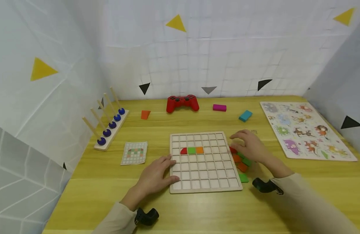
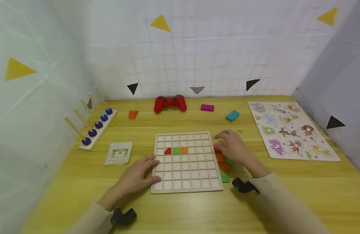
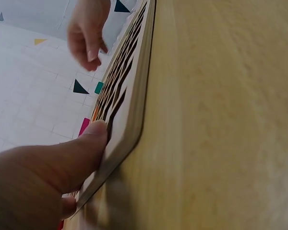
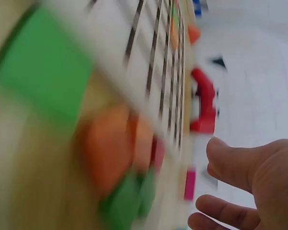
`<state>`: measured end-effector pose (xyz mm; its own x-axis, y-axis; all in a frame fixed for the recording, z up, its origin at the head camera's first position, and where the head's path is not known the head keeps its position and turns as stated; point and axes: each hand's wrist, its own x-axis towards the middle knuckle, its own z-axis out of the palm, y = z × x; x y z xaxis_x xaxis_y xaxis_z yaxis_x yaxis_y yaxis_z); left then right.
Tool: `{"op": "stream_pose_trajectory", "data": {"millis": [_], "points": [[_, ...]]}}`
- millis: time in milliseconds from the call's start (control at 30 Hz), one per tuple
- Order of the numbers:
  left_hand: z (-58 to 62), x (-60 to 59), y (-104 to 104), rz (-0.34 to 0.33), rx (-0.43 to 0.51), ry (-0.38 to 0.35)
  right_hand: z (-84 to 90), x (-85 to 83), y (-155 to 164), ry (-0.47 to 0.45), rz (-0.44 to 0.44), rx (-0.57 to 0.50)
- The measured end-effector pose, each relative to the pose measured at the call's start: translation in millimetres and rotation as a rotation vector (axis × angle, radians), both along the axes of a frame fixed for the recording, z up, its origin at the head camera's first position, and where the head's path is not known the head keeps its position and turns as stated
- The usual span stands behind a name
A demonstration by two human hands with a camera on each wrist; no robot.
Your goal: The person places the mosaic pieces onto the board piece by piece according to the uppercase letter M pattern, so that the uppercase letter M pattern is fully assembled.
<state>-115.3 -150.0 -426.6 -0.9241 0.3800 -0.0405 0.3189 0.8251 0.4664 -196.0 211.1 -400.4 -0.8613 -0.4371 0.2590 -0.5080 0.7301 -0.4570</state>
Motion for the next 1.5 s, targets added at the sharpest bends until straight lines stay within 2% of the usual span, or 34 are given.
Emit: {"op": "stream_pose_trajectory", "data": {"millis": [100, 200, 800, 933, 1200, 1367, 1500], "points": [[2.3, -3.2, -3.5, 0.022, -0.006, 0.010, 1.1, -2.8, 23.3, -0.038, -0.049, 0.033], [4.0, -6.7, -6.6, 0.040, -0.007, 0.026, 0.2, -6.7, 32.8, -0.073, -0.061, 0.068], [5.7, -24.3, -4.0, 0.021, 0.002, 0.060, 0.2, -20.1, 26.1, -0.055, -0.041, 0.093], [0.4, -19.6, -3.5, 0.006, -0.008, 0.053, -12.0, -13.7, 28.9, -0.046, -0.051, 0.098], [-13.7, -2.6, -1.8, -0.019, -0.042, 0.005, -38.9, 10.2, 35.5, -0.054, -0.077, 0.065], [-12.7, 2.8, -2.3, -0.013, -0.026, 0.003, -38.7, 12.0, 36.8, -0.077, -0.096, 0.036], [-7.7, 0.4, -2.9, -0.012, -0.018, 0.007, -32.0, 6.4, 36.2, -0.070, -0.074, 0.038]]}}
